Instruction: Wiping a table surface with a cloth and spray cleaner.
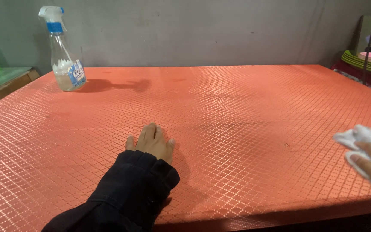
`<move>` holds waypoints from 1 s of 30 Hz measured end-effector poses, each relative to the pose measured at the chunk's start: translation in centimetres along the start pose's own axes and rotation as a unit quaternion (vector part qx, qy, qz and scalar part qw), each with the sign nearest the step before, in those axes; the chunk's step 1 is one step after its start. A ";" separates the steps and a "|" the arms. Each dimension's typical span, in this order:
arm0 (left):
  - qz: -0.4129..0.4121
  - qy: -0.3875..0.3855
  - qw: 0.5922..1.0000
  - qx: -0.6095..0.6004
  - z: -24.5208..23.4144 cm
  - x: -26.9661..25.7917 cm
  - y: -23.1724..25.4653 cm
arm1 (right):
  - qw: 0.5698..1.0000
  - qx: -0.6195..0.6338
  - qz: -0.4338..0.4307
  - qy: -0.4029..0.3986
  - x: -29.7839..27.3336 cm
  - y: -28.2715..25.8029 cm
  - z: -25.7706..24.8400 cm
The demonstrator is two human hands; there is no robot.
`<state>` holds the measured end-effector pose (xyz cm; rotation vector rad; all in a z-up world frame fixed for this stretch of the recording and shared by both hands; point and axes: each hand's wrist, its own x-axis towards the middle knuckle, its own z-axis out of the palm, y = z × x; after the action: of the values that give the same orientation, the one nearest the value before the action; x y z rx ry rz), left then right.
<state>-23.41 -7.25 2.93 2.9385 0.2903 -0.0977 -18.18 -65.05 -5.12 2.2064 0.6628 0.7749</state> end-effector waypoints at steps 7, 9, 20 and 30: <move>0.015 -0.009 1.000 0.005 -0.3 2.1 0.2 | 0.979 -0.063 -0.031 -0.192 5.9 -4.6 -14.4; 0.015 -0.008 1.000 0.004 -0.4 2.7 0.4 | 0.910 0.132 0.167 -0.355 9.1 -6.3 -19.2; 0.046 0.020 0.999 -0.013 -0.1 8.7 2.0 | 0.943 0.307 0.059 -0.112 19.8 -12.3 -22.9; 0.064 0.041 0.997 -0.031 -0.3 16.1 2.2 | 0.930 0.332 0.063 -0.144 33.5 -12.7 -15.1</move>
<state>-7.17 -6.32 2.32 2.8936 0.1141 0.0491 -8.32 -28.86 5.25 2.9252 0.7065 0.2802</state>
